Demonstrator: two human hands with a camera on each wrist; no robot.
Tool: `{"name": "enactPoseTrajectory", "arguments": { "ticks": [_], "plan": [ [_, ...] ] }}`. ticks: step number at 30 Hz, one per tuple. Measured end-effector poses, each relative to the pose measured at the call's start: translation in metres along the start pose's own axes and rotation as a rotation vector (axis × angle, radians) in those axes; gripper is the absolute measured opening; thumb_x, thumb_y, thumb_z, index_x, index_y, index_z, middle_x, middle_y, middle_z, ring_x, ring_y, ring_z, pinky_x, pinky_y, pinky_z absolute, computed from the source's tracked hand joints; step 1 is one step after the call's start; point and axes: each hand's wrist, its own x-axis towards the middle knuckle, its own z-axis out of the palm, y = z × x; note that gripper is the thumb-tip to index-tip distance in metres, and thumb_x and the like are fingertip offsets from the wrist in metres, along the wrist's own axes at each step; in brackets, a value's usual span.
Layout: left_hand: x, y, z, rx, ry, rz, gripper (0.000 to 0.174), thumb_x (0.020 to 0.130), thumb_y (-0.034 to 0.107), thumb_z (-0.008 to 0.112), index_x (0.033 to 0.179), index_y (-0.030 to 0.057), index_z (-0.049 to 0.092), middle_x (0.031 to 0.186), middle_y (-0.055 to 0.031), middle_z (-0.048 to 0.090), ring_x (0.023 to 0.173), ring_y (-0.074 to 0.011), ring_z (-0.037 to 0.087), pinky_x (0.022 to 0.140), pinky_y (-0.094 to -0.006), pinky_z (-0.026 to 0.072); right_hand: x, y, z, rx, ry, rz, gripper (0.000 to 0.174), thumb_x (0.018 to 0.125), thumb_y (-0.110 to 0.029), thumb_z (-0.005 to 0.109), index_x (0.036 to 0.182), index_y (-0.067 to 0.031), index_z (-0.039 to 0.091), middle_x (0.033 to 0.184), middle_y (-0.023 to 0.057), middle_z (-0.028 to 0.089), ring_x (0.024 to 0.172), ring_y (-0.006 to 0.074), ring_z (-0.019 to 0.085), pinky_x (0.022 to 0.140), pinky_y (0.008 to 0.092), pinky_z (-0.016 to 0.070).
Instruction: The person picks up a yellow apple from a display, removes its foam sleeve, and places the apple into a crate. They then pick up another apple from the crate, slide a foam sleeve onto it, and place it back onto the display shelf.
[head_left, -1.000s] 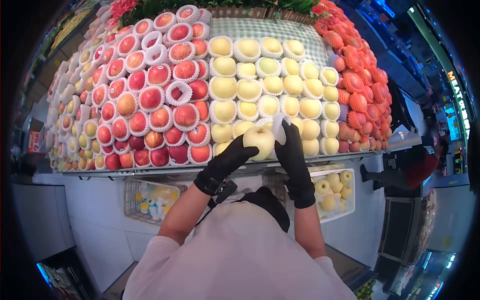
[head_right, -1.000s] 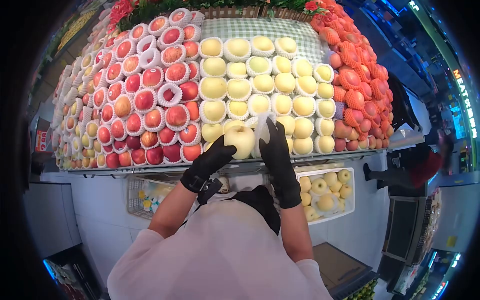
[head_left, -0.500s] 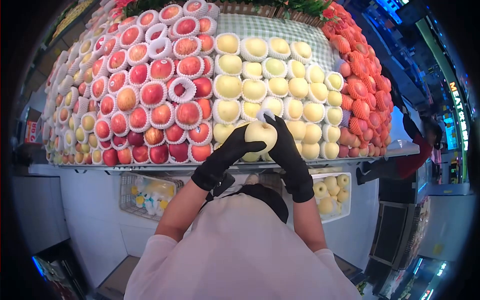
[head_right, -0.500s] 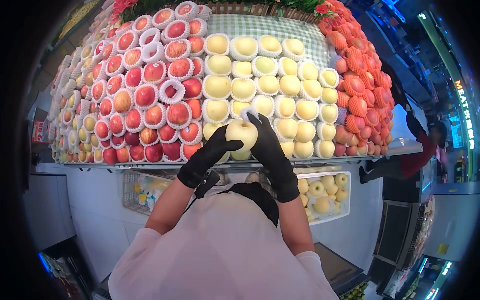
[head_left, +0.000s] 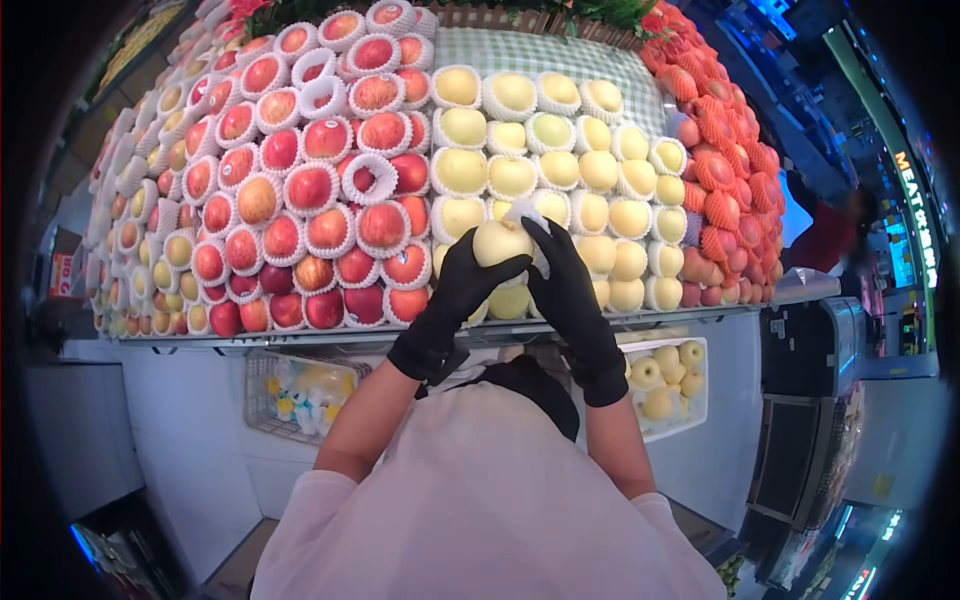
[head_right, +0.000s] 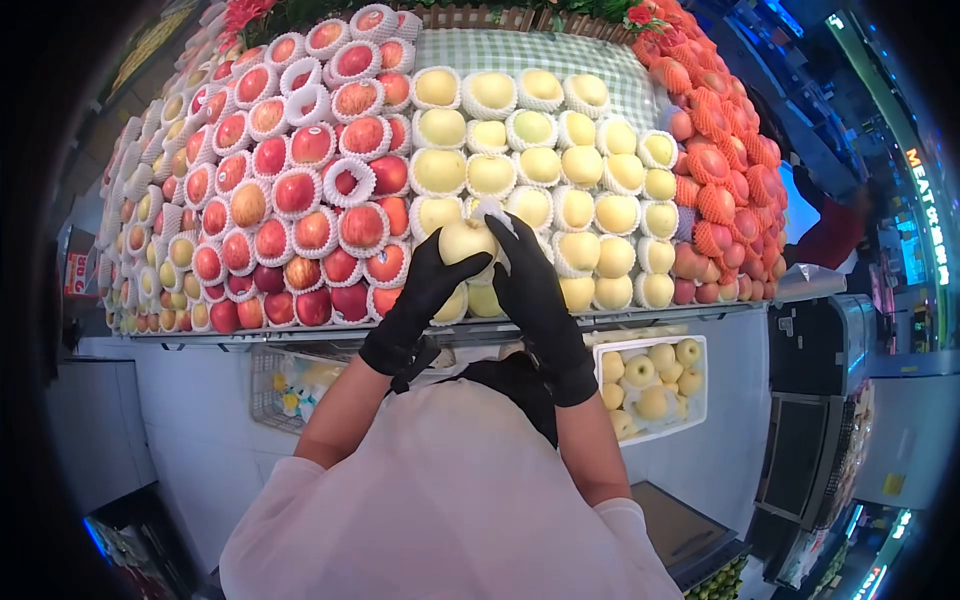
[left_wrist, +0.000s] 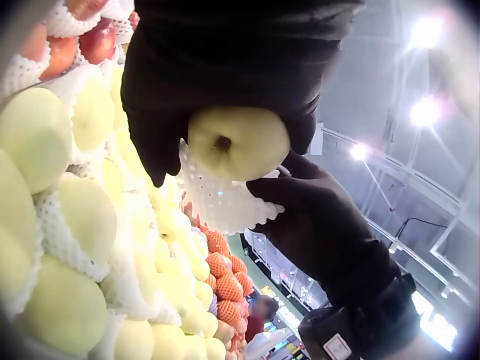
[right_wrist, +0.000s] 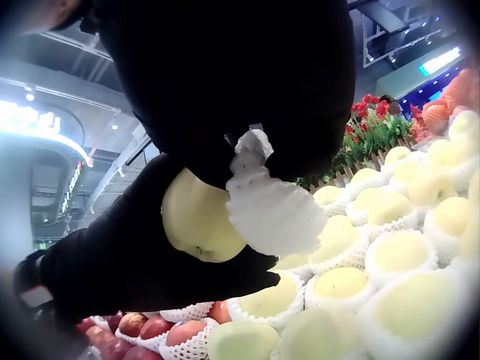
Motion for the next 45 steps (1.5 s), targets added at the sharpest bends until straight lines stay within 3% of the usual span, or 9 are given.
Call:
{"name": "enactPoseTrajectory", "arguments": {
  "ticks": [6, 15, 16, 23, 27, 31, 32, 35, 45],
  "plan": [
    [0.001, -0.002, 0.005, -0.244, 0.127, -0.021, 0.039, 0.087, 0.018, 0.073, 0.119, 0.0009, 0.059, 0.109, -0.0053, 0.065, 0.098, -0.0145, 0.064, 0.085, -0.0289, 0.0526, 0.013, 0.003, 0.004, 0.04, -0.063, -0.03, 0.07, 0.076, 0.009, 0.062, 0.142, -0.0065, 0.042, 0.138, 0.0209, 0.046, 0.13, 0.0373, 0.045, 0.106, 0.0421, 0.0399],
    [-0.003, -0.007, 0.008, -0.268, 0.044, -0.139, 0.046, 0.091, 0.028, 0.07, 0.123, -0.001, 0.057, 0.113, -0.0074, 0.064, 0.104, -0.0144, 0.061, 0.087, -0.0294, 0.0509, 0.006, 0.011, 0.014, 0.02, -0.034, 0.069, 0.087, 0.07, -0.019, 0.086, 0.142, -0.0028, 0.039, 0.134, 0.0206, 0.049, 0.124, 0.0352, 0.05, 0.101, 0.042, 0.0434],
    [-0.004, -0.009, 0.01, -0.246, -0.02, -0.064, 0.05, 0.095, 0.033, 0.064, 0.128, -0.0022, 0.053, 0.116, -0.009, 0.062, 0.106, -0.0144, 0.059, 0.09, -0.0302, 0.0497, 0.006, 0.01, 0.011, 0.049, -0.027, 0.203, 0.087, 0.07, -0.027, 0.088, 0.139, 0.0002, 0.041, 0.134, 0.0209, 0.05, 0.123, 0.0286, 0.052, 0.102, 0.0412, 0.0441],
    [0.003, 0.005, 0.002, -0.31, -0.18, -0.084, 0.038, 0.104, 0.029, 0.045, 0.125, -0.0002, 0.057, 0.112, -0.0091, 0.064, 0.102, -0.0156, 0.062, 0.084, -0.0334, 0.053, 0.008, 0.023, -0.015, 0.323, 0.047, 0.197, 0.077, 0.071, -0.017, 0.085, 0.135, -0.0006, 0.045, 0.126, 0.0135, 0.056, 0.114, 0.0235, 0.057, 0.096, 0.0378, 0.0485],
    [0.014, -0.014, 0.011, -0.167, 0.043, -0.122, 0.024, 0.093, 0.015, 0.065, 0.111, -0.0001, 0.062, 0.096, -0.0054, 0.066, 0.088, -0.014, 0.062, 0.077, -0.03, 0.0521, -0.002, 0.041, -0.016, 0.459, 0.053, 0.255, 0.076, 0.072, -0.011, 0.081, 0.137, -0.0009, 0.044, 0.125, 0.0114, 0.057, 0.113, 0.0221, 0.057, 0.096, 0.0374, 0.0482],
    [0.019, -0.024, 0.013, 0.163, 0.125, 0.204, 0.02, 0.083, 0.005, 0.07, 0.102, 0.001, 0.064, 0.089, -0.004, 0.066, 0.081, -0.0134, 0.062, 0.07, -0.0273, 0.052, -0.004, 0.04, -0.012, 0.342, 0.08, 0.232, 0.077, 0.071, -0.011, 0.081, 0.137, -0.0017, 0.043, 0.126, 0.0128, 0.055, 0.116, 0.0237, 0.055, 0.099, 0.0385, 0.0463],
    [0.015, -0.026, 0.015, 0.073, 0.148, 0.054, 0.028, 0.085, 0.003, 0.067, 0.112, 0.0018, 0.064, 0.11, -0.0061, 0.066, 0.09, -0.0132, 0.061, 0.074, -0.0269, 0.0525, -0.002, 0.04, -0.013, 0.36, 0.069, 0.206, 0.081, 0.069, -0.011, 0.082, 0.139, -0.0022, 0.041, 0.13, 0.0142, 0.053, 0.119, 0.0249, 0.053, 0.1, 0.0384, 0.0454],
    [0.018, -0.027, 0.008, 0.18, 0.108, 0.15, 0.035, 0.086, 0.0, 0.064, 0.12, 0.0042, 0.063, 0.121, -0.0072, 0.064, 0.091, -0.0127, 0.059, 0.074, -0.026, 0.0515, 0.001, 0.032, -0.012, 0.305, 0.085, 0.211, 0.085, 0.068, -0.009, 0.082, 0.141, -0.0026, 0.039, 0.135, 0.0144, 0.049, 0.124, 0.0254, 0.05, 0.103, 0.0379, 0.0431],
    [0.016, -0.007, 0.02, 0.137, 0.107, 0.178, 0.042, 0.088, -0.003, 0.061, 0.128, 0.0092, 0.061, 0.138, -0.0095, 0.053, 0.109, -0.0152, 0.059, 0.078, -0.0253, 0.0516, 0.006, 0.034, -0.005, 0.41, 0.14, 0.262, 0.086, 0.073, -0.008, 0.079, 0.145, -0.003, 0.033, 0.143, 0.0163, 0.041, 0.131, 0.0276, 0.041, 0.109, 0.0399, 0.0375]
  ]
}}
